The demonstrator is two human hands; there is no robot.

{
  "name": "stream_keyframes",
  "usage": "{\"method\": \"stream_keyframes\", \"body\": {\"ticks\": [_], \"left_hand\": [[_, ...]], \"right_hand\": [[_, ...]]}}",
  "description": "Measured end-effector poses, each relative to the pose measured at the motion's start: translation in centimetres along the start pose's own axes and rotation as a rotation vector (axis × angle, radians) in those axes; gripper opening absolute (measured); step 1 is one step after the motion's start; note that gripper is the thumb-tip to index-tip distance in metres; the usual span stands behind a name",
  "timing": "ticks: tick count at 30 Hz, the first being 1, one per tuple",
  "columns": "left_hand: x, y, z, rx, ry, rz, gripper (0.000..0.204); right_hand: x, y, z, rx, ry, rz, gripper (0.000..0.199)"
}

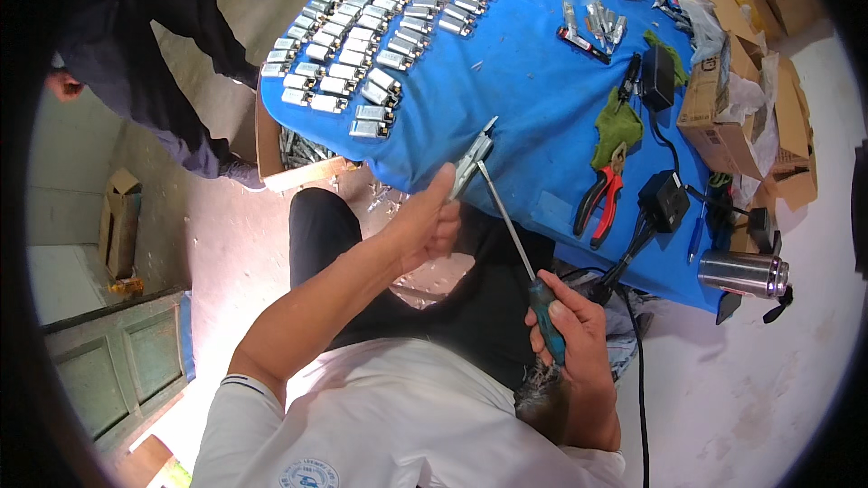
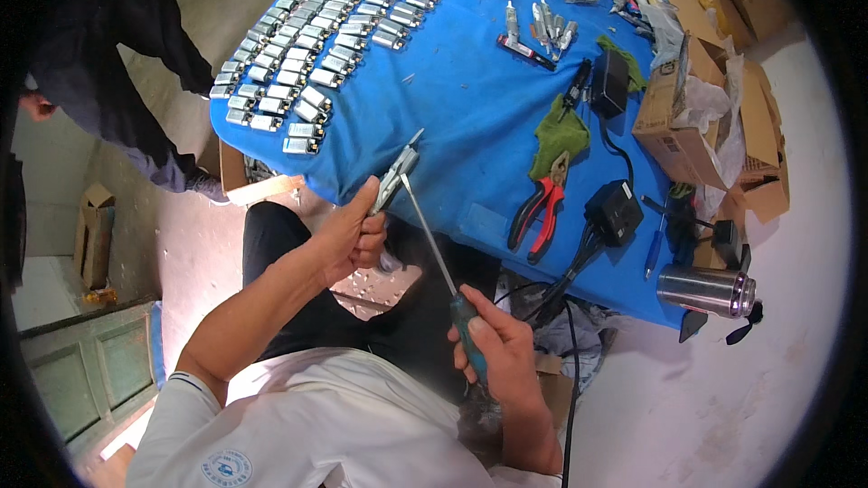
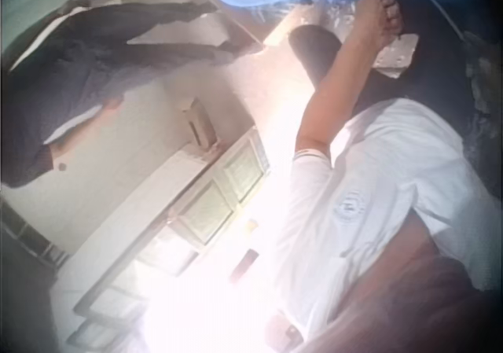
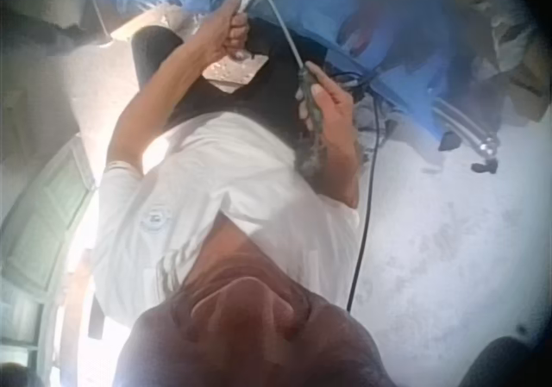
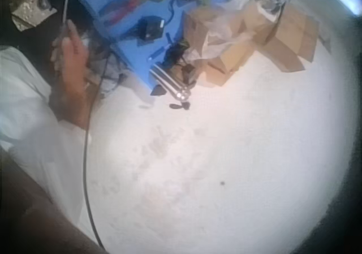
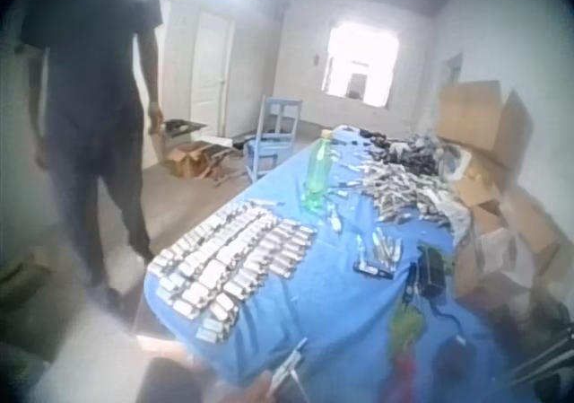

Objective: The person sits on the floor and uses a screwdriver to manipulate a small silver electronic component, then switches to pliers to adjust wires on the same item. The workspace is a blue-covered table with many similar components and tools.

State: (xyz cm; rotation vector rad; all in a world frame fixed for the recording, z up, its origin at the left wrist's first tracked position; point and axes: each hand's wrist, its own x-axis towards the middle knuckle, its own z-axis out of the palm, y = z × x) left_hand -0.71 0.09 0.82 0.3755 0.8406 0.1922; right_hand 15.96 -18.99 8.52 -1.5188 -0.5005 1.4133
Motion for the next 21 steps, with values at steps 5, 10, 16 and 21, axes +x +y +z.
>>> {"method": "stream_keyframes", "body": {"ticks": [5, 10, 16, 21], "left_hand": [[0.16, 0.06, -0.16, -0.009, -0.006, -0.008, 0.058], [0.22, 0.07, -0.42, -0.014, -0.020, -0.015, 0.059], [-0.15, 0.42, 0.02, 0.005, 0.029, -0.036, 0.057], [-0.25, 0.43, 0.08, 0.002, 0.049, -0.031, 0.056]], "right_hand": [[0.13, 0.03, 0.04, -0.019, 0.013, 0.025, 0.039], [-0.03, 0.15, 0.14, -0.026, -0.004, 0.002, 0.039], [0.38, 0.23, 0.45, -0.037, -0.005, 0.036, 0.039], [0.17, -0.57, 0.20, -0.011, -0.018, 0.079, 0.041]]}}
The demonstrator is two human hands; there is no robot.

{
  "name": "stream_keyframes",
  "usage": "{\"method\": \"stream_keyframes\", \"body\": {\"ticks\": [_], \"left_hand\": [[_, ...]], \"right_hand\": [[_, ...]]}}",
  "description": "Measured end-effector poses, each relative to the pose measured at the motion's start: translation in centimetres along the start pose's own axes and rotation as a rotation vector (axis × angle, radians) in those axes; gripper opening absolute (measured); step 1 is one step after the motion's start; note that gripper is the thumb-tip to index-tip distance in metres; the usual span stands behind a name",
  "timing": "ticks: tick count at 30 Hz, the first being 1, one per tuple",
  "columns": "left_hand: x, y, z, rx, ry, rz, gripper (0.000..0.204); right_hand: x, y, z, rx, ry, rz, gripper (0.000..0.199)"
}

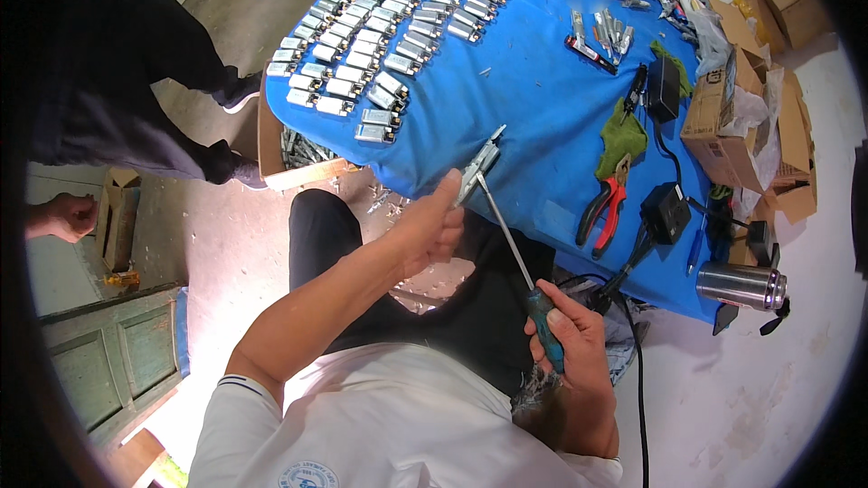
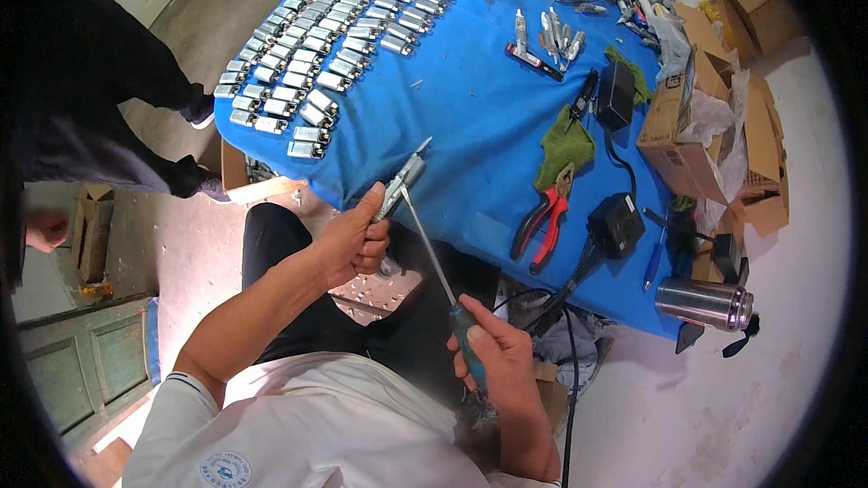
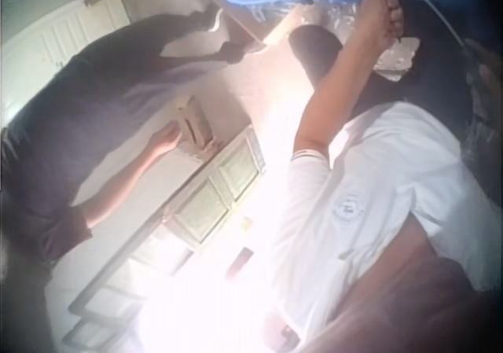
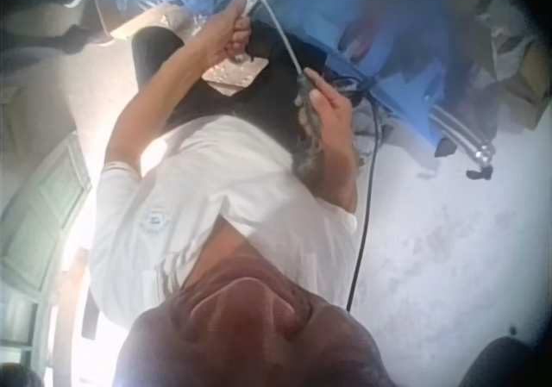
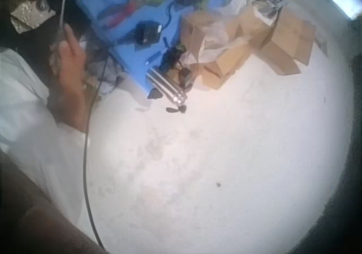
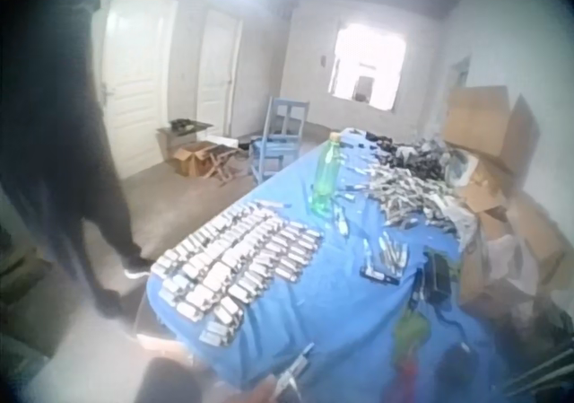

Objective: The person sits on the floor and uses a screwdriver to manipulate a small silver electronic component, then switches to pliers to adjust wires on the same item. The workspace is a blue-covered table with many similar components and tools.

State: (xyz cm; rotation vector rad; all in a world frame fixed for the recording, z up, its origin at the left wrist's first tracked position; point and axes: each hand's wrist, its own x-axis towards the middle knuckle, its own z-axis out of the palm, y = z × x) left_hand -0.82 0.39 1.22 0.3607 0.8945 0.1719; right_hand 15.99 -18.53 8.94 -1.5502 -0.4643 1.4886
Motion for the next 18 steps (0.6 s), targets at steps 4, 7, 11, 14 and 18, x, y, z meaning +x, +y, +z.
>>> {"method": "stream_keyframes", "body": {"ticks": [4, 7, 11, 14, 18], "left_hand": [[0.1, 0.0, -0.4, 0.007, -0.056, -0.003, 0.056], [0.4, 0.1, 0.1, 0.009, -0.002, -0.005, 0.056], [0.8, 0.0, -0.2, -0.002, -0.079, 0.009, 0.059], [0.6, 0.1, -0.1, -0.017, -0.044, 0.008, 0.061], [1.4, 0.0, -1.9, 0.001, -0.069, 0.073, 0.059]], "right_hand": [[0.1, 0.3, 0.3, 0.017, 0.023, -0.022, 0.039], [-0.1, 0.8, -0.2, 0.051, 0.034, -0.039, 0.039], [0.1, 1.0, -0.2, 0.047, 0.054, -0.066, 0.039], [0.3, 0.7, 0.1, 0.019, 0.034, -0.042, 0.040], [0.4, -0.7, 2.1, 0.024, 0.069, -0.004, 0.043]]}}
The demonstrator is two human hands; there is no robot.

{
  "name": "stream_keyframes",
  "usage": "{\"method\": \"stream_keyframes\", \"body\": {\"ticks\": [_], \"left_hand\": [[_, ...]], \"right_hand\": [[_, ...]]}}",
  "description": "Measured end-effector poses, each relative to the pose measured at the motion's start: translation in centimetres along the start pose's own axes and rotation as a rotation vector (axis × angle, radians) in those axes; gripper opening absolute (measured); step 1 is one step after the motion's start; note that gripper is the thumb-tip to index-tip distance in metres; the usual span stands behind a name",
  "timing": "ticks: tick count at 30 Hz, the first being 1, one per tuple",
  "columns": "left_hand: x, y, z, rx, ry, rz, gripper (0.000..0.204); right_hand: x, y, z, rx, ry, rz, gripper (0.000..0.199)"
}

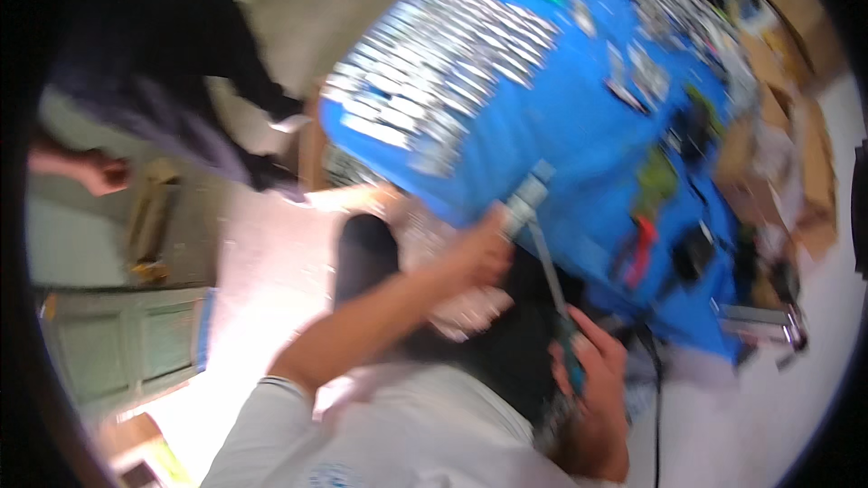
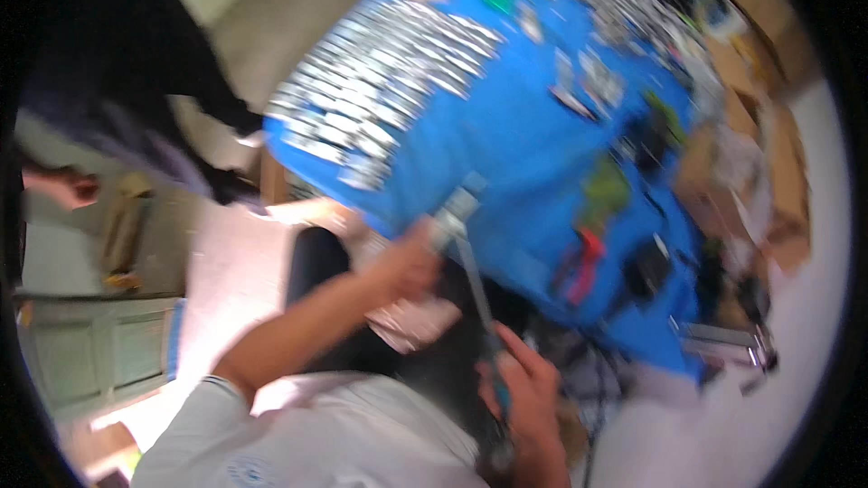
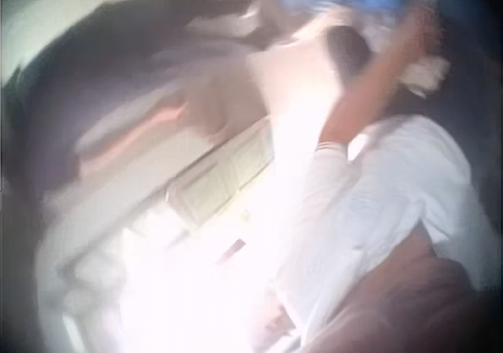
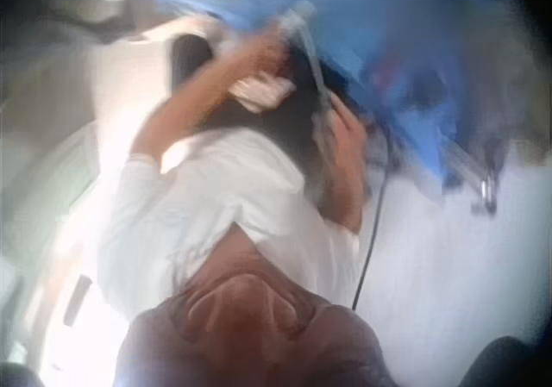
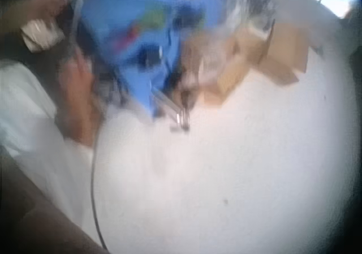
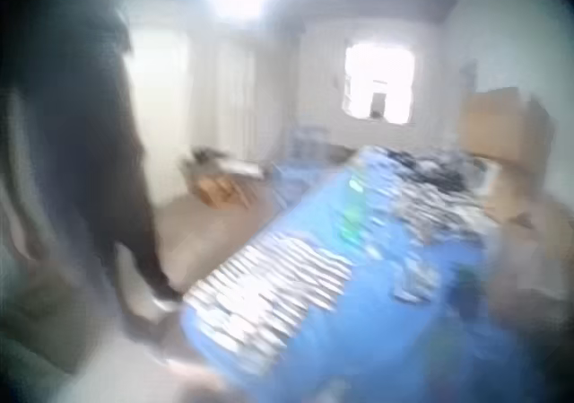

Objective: The person sits on the floor and uses a screwdriver to manipulate a small silver electronic component, then switches to pliers to adjust wires on the same item. The workspace is a blue-covered table with many similar components and tools.

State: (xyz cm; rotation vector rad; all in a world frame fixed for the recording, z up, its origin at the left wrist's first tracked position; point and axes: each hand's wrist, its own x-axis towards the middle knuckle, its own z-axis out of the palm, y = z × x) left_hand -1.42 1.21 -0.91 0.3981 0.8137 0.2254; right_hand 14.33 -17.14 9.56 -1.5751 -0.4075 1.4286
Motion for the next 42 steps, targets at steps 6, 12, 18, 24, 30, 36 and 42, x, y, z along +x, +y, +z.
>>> {"method": "stream_keyframes", "body": {"ticks": [6, 12, 18, 24, 30, 36, 42], "left_hand": [[1.3, -2.3, 1.6, -0.065, -0.083, -0.068, 0.058], [1.4, -1.9, 0.6, -0.447, -0.147, -0.061, 0.050], [-0.5, -4.3, 1.1, 0.165, -0.035, 0.669, 0.045], [3.7, -3.0, -1.7, -0.200, -0.064, 0.119, 0.051], [0.9, -0.6, -0.5, -0.033, 0.028, 0.024, 0.054], [0.1, -1.7, 2.4, -0.095, 0.426, 0.027, 0.052], [-0.4, -0.7, 1.7, -0.124, 0.223, -0.084, 0.054]], "right_hand": [[-1.3, 0.0, -1.8, 0.087, 0.156, -0.186, 0.041], [0.3, 0.7, -2.3, 0.148, -0.148, -0.270, 0.051], [0.0, 1.1, -3.2, 0.098, -0.180, -0.277, 0.051], [1.3, 4.3, -5.2, -0.208, -0.028, -0.318, 0.046], [1.6, 4.9, -7.4, -0.366, 0.020, -0.362, 0.049], [0.6, 1.7, -7.0, -0.388, 0.006, -0.273, 0.042], [1.3, -0.9, -4.4, -0.672, -0.018, -0.434, 0.035]]}}
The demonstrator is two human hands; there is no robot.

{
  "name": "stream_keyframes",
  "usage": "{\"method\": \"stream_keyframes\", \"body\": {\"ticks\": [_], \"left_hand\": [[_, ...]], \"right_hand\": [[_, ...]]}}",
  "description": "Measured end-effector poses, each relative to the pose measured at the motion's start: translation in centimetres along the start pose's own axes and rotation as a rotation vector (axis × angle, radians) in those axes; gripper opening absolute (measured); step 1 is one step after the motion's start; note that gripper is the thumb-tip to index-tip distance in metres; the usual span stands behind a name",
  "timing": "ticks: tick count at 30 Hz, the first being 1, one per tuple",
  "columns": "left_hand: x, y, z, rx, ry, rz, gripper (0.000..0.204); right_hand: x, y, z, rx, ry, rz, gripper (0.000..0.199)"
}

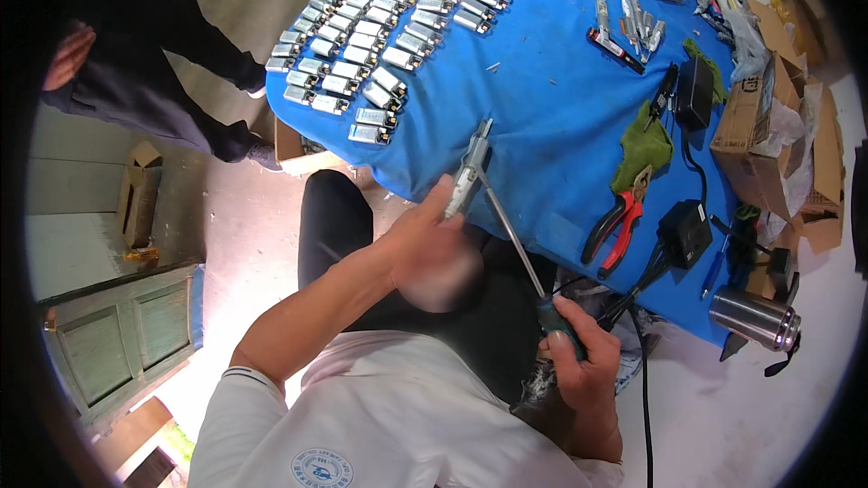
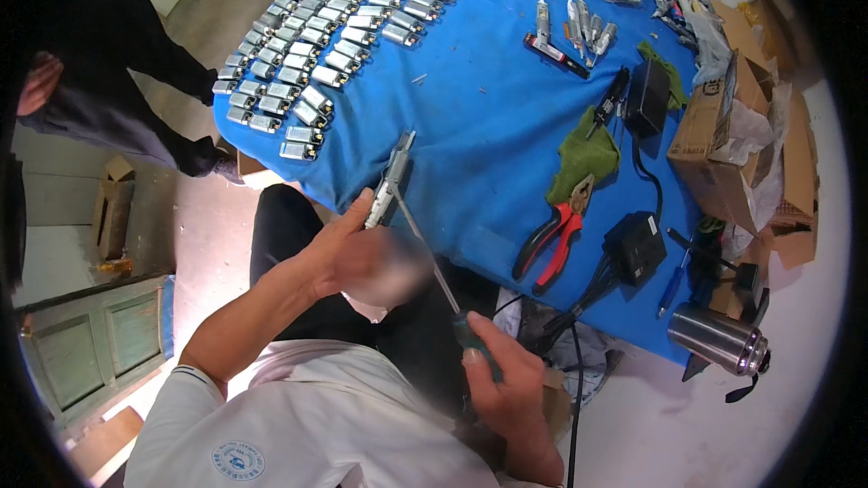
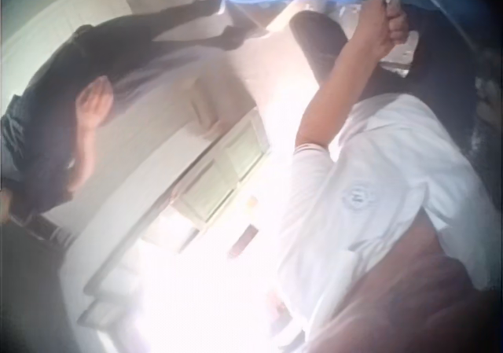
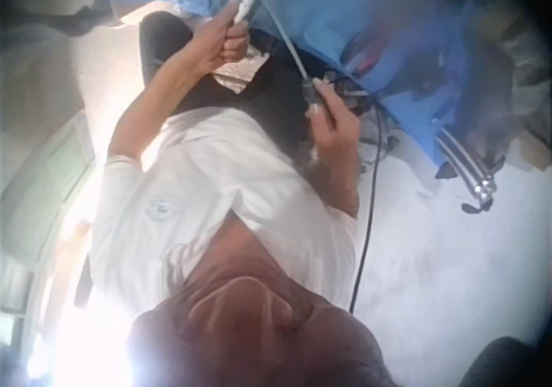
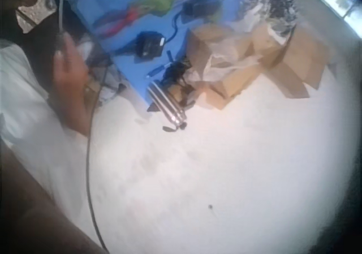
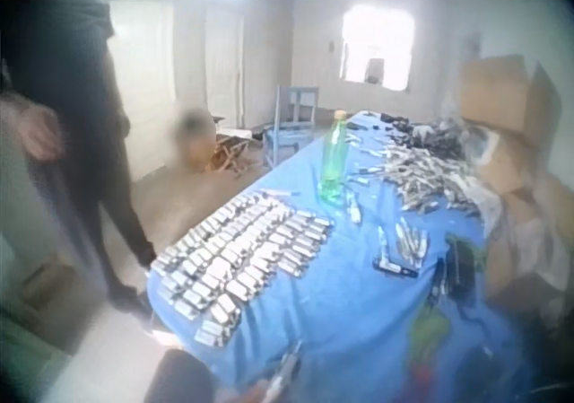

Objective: The person sits on the floor and uses a screwdriver to manipulate a small silver electronic component, then switches to pliers to adjust wires on the same item. The workspace is a blue-covered table with many similar components and tools.

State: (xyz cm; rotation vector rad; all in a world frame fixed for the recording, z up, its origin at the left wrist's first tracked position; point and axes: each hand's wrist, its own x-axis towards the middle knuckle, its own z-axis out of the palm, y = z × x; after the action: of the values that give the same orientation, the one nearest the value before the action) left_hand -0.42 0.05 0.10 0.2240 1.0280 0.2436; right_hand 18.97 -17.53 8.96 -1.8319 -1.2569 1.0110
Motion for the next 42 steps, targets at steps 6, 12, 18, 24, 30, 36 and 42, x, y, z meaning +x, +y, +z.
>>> {"method": "stream_keyframes", "body": {"ticks": [6, 12, 18, 24, 30, 36, 42], "left_hand": [[0.8, 0.1, -0.7, -0.035, -0.136, -0.109, 0.061], [1.7, -0.3, -2.5, -0.531, -0.764, -0.315, 0.065], [0.4, -1.1, -1.4, -0.337, -0.679, -0.043, 0.063], [-0.3, -0.4, -0.9, -0.140, -0.487, -0.004, 0.059], [-0.1, -0.5, -1.2, -0.150, -0.527, 0.043, 0.057], [-0.7, 0.0, -1.5, -0.225, -0.582, 0.026, 0.058], [-0.6, 0.2, -2.6, -0.389, -0.745, 0.025, 0.058]], "right_hand": [[0.4, -2.7, 0.8, -0.003, 0.071, -0.031, 0.036], [-0.2, -1.9, 2.3, 0.922, -0.042, 0.286, 0.053], [-1.3, -0.8, 6.7, 0.877, -0.016, 0.350, 0.049], [-1.4, -0.9, 6.7, 0.761, -0.006, 0.305, 0.046], [-1.6, 0.6, 6.9, 0.927, 0.025, 0.296, 0.043], [-2.0, 1.4, 8.0, 0.871, -0.092, 0.279, 0.046], [-2.9, 1.2, 7.8, 0.695, -0.054, 0.200, 0.047]]}}
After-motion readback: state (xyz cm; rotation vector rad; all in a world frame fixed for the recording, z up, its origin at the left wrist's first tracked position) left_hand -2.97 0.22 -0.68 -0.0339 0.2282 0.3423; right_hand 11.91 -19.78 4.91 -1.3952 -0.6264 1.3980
